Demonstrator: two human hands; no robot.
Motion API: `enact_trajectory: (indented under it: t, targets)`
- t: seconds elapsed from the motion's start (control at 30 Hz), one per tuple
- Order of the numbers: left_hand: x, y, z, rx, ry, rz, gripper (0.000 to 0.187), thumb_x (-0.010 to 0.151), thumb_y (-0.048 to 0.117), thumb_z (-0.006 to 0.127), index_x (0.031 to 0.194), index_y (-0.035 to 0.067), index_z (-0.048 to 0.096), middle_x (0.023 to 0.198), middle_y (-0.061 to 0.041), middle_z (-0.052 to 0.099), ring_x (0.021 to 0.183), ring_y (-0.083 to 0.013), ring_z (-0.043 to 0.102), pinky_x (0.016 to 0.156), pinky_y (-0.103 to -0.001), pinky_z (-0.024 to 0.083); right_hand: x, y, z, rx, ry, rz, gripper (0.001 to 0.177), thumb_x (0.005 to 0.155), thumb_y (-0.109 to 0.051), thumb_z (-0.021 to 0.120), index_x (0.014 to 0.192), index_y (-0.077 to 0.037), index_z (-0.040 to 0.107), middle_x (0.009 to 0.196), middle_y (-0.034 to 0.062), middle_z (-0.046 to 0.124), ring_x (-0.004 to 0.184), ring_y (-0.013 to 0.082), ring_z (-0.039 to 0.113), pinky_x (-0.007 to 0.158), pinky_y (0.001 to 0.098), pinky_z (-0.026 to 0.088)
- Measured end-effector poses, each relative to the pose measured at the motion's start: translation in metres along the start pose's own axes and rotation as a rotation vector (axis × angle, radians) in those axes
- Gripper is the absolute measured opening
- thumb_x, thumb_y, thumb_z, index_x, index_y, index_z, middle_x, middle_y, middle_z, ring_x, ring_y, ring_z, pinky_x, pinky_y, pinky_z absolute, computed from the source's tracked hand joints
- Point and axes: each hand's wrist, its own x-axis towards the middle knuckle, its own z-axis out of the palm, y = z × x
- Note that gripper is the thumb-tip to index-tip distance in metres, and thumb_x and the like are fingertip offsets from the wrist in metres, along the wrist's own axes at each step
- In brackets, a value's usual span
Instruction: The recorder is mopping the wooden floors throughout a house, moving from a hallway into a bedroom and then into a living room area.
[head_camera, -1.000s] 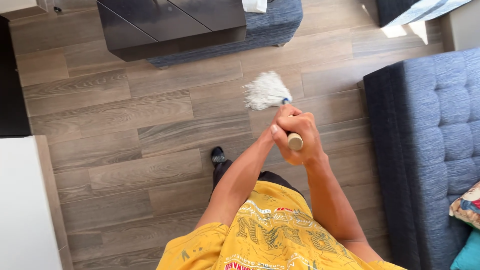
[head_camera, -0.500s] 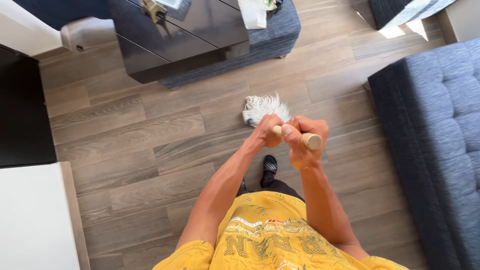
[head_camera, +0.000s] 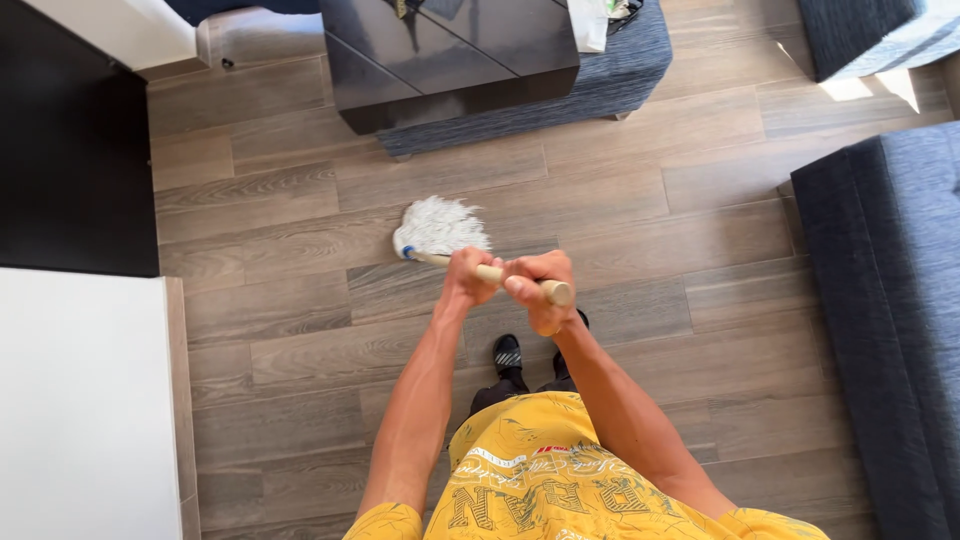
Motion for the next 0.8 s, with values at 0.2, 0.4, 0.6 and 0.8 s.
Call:
enact_trajectory:
  t: [0.2,0.4,0.6,0.8]
  targets:
    - [-0.044,-0.01,0.006,-0.1,0.226,-0.03,0.04,0.093,0.036,0.077,0.066,0.005,0.077,0.058,-0.021,0.066,0.05,-0.0317,0.069,0.054,-0.047,0.054,-0.006,-0.005,0.0,0.13,-0.176,0.096,0.04,0.106,-0.012,0.066,0.069,-0.001,0.054,0.06,0.002,0.044,0.055,0.0118,0.034,0.053,0.0335,0.032]
    - [-0.05,0.054,0.056,-0.186,0.286,0.016,0.045,0.094,0.035,0.079,0.062,0.005,0.072,0.058,-0.022,0.065,0.052,-0.0382,0.069,0.055,-0.048,0.053,0.001,-0.063,-0.048,0.044,-0.218,0.063,0.042,0.107,-0.01,0.065,0.068,-0.003,0.054,0.058,0.0008,0.043,0.05,0.0104,0.033,0.049,0.0348,0.029]
    - [-0.024,0.142,0.121,-0.153,0.211,0.076,0.046,0.094,0.035,0.081,0.062,0.005,0.072,0.061,-0.021,0.066,0.055,-0.0383,0.068,0.057,-0.049,0.054,-0.01,-0.13,-0.122,-0.107,-0.125,0.088,0.04,0.104,-0.012,0.068,0.067,-0.004,0.054,0.057,0.0003,0.037,0.05,0.0107,0.03,0.05,0.0365,0.028]
    - [-0.002,0.231,0.194,-0.231,0.097,0.05,0.052,0.095,0.036,0.081,0.061,0.001,0.061,0.06,-0.025,0.053,0.054,-0.036,0.047,0.054,-0.048,0.046,-0.019,-0.183,-0.207,-0.189,-0.091,0.1,0.043,0.101,-0.011,0.068,0.066,-0.005,0.044,0.059,0.0006,0.032,0.053,0.0133,0.025,0.051,0.0369,0.025]
